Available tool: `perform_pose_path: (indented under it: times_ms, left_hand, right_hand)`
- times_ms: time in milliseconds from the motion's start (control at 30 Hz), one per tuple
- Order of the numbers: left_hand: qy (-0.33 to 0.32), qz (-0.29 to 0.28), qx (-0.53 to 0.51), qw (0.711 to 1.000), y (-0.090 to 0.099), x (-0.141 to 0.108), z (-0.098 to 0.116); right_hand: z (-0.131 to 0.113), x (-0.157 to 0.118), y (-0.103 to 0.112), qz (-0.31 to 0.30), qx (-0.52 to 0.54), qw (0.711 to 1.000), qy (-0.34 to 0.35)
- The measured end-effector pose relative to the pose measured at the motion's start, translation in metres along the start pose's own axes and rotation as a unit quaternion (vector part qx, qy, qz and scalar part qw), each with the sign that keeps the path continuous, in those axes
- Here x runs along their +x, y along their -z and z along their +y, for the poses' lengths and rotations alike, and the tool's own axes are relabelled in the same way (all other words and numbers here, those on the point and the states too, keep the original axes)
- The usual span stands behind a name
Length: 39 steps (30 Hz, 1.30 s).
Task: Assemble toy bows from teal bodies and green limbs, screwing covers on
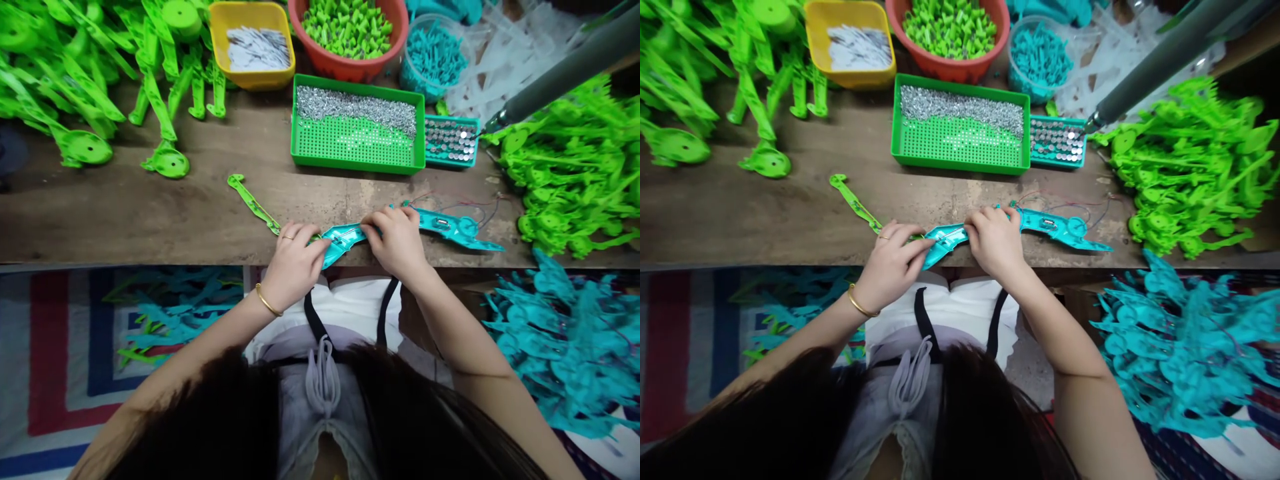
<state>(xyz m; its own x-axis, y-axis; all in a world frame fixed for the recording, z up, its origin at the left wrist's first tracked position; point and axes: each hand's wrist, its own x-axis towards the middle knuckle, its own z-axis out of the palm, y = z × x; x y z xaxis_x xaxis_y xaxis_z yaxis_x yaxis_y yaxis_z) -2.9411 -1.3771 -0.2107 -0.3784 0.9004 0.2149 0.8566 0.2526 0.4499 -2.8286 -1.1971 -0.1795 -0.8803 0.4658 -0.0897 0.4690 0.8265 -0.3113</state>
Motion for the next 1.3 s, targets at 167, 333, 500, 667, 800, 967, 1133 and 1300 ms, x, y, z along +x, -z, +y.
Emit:
perform_pose_path:
  times_ms: [167, 333, 500, 667, 800, 967, 1133, 1300]
  left_hand:
    - [0.001, 0.005, 0.002, 1.000, -0.002, -0.002, -0.001]
    - [-0.002, 0.016, -0.005, 1.000, -0.003, -0.003, 0.000]
    - [0.010, 0.036, -0.019, 0.999, -0.002, -0.005, 0.000]
    - [-0.001, 0.049, -0.017, 0.999, -0.006, 0.000, -0.001]
    - [-0.003, 0.074, 0.010, 0.997, -0.017, 0.015, -0.001]
    - [-0.004, 0.084, -0.014, 0.996, -0.018, 0.032, -0.007]
    - [0.039, 0.202, -0.048, 0.977, 0.010, 0.010, -0.038]
    - [0.190, 0.284, -0.019, 0.940, 0.009, -0.016, -0.071]
  right_hand:
    - [0.003, 0.000, -0.002, 0.016, 0.000, 0.999, -0.037]
    - [0.001, 0.001, -0.005, 0.014, -0.055, 0.998, -0.035]
    - [0.002, 0.005, 0.003, -0.010, -0.094, 0.996, -0.002]
    - [0.006, 0.011, 0.010, -0.023, -0.086, 0.996, -0.019]
    - [0.007, 0.019, 0.006, 0.010, -0.089, 0.995, -0.037]
    - [0.052, -0.003, 0.044, 0.142, 0.066, 0.986, -0.060]
    - [0.143, 0.014, 0.127, 0.434, 0.028, 0.872, -0.224]
    - [0.204, 0.137, 0.137, 0.150, -0.144, 0.971, -0.119]
